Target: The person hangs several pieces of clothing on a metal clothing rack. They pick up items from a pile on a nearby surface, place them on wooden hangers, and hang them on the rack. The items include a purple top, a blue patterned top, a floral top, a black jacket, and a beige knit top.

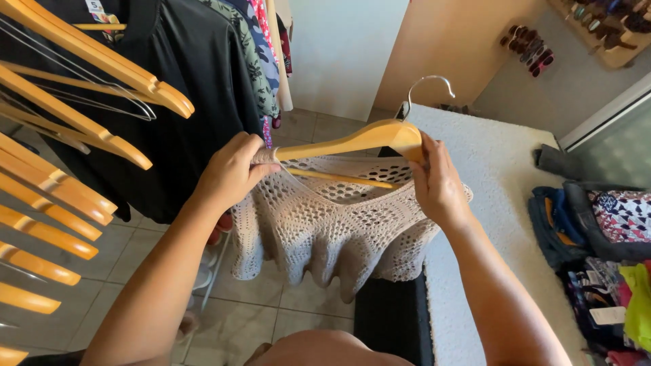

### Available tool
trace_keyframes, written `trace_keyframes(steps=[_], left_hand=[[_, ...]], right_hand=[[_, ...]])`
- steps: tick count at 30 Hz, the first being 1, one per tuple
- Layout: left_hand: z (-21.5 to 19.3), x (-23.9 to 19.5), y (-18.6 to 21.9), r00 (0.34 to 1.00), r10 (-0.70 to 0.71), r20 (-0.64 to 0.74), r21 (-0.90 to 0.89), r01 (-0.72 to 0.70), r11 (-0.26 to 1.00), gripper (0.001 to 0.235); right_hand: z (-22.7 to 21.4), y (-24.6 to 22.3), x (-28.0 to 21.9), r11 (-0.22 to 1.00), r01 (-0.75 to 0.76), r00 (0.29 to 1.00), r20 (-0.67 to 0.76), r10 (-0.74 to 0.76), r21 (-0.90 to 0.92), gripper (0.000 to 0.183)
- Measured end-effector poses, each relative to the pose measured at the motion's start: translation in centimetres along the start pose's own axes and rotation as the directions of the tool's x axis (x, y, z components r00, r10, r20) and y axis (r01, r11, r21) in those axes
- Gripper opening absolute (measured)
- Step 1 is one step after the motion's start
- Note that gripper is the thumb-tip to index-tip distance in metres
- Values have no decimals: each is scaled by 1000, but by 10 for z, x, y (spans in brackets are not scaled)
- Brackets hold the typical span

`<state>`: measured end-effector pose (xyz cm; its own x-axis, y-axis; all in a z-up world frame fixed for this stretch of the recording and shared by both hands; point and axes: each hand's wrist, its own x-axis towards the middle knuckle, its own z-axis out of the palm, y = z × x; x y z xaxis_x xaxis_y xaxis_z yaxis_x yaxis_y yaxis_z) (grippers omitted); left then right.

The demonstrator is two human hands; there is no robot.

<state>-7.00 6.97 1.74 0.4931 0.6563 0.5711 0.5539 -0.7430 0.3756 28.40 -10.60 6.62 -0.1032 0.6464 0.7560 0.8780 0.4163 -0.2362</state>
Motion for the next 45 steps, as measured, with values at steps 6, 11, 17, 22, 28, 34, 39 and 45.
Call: trace_keyframes(steps=[6,11,17,22,28,34,39,45], left_hand=[[21,6,-12,984,155,-91,200,-135,971,53],[18,17,-11,957,242,-159,223,-204,953,65],[11,45,-7,888,403,-223,623,-188,760,73],[11,57,-1,823,504,-262,768,-138,625,74],[4,78,7,751,592,-293,653,-295,698,76],[52,112,-1,813,493,-311,464,-323,825,41],[41,123,-2,770,515,-377,531,-276,801,36],[36,116,-4,788,455,-416,432,-269,861,26]], right_hand=[[29,67,-39,960,-264,957,153,248,96,32],[14,59,-14,957,-288,952,123,281,41,24],[12,47,10,962,-272,957,105,271,-5,33],[13,60,16,956,-292,955,63,290,16,32],[15,81,28,958,-286,953,108,284,2,31],[14,88,59,960,-253,967,59,247,118,23],[-6,92,67,929,-302,951,141,277,213,55],[-7,144,23,884,-411,815,344,466,-223,46]])
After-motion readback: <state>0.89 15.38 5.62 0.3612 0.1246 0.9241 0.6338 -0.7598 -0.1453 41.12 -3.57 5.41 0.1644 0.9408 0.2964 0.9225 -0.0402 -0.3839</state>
